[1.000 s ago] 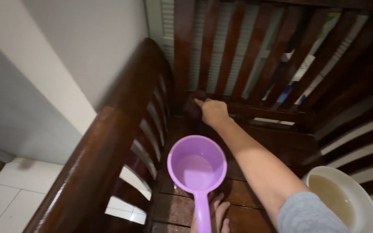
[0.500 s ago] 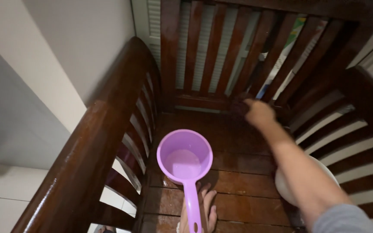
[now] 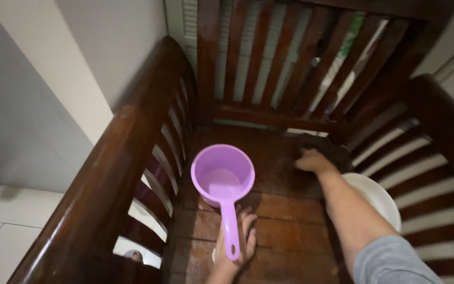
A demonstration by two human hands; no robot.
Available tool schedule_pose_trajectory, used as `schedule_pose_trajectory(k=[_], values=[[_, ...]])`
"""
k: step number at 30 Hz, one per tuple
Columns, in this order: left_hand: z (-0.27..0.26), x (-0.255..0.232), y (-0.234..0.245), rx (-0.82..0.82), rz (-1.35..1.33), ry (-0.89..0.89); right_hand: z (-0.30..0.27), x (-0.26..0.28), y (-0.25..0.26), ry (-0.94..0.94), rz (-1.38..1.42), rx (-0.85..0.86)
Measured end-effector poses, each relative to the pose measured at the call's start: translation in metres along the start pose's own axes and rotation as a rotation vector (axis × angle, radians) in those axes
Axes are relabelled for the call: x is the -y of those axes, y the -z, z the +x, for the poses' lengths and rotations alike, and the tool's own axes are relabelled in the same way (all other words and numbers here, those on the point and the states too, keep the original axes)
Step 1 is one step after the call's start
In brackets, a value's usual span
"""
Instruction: Cleaning a wooden chair using a cloth and soapy water.
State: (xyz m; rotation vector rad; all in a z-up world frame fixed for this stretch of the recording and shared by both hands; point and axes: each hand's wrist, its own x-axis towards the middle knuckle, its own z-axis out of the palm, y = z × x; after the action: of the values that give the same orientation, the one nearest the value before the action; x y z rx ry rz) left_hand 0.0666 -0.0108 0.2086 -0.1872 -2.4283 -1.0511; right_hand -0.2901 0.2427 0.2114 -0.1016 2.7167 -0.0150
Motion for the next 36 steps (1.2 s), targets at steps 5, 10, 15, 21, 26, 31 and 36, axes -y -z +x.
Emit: schedule_pose_trajectory(k=[5, 10, 15, 21, 26, 31, 36], values=[[-0.011, -0.001, -0.010, -0.040, 0.037, -0.094, -0.115, 0.067, -0.025, 0.014, -0.006, -0.032], [-0.027, -0.045, -0.004, -0.019, 0.020, -0.157, -0.173, 0.060, -0.079, 0.236, -0.041, -0.168], [-0.037, -0.140, 0.006, 0.046, -0.105, -0.116, -0.230, 0.038, -0.125, 0.504, 0.043, -0.365], [-0.013, -0.198, -0.138, 0.268, -1.002, 0.592, -0.313, 0.039, -0.143, 0.605, 0.098, -0.534], [0.020, -0.262, -0.196, 0.664, -1.441, 1.078, -0.353, 0.042, -0.145, 0.647, 0.296, -0.544], [0.021, -0.251, -0.243, 0.453, -1.400, 1.143, -0.362, 0.024, -0.162, 0.692, 0.345, -0.600], [0.023, -0.208, -0.200, 0.325, -1.142, 1.040, -0.375, 0.002, -0.178, 0.636, 0.398, -0.598]])
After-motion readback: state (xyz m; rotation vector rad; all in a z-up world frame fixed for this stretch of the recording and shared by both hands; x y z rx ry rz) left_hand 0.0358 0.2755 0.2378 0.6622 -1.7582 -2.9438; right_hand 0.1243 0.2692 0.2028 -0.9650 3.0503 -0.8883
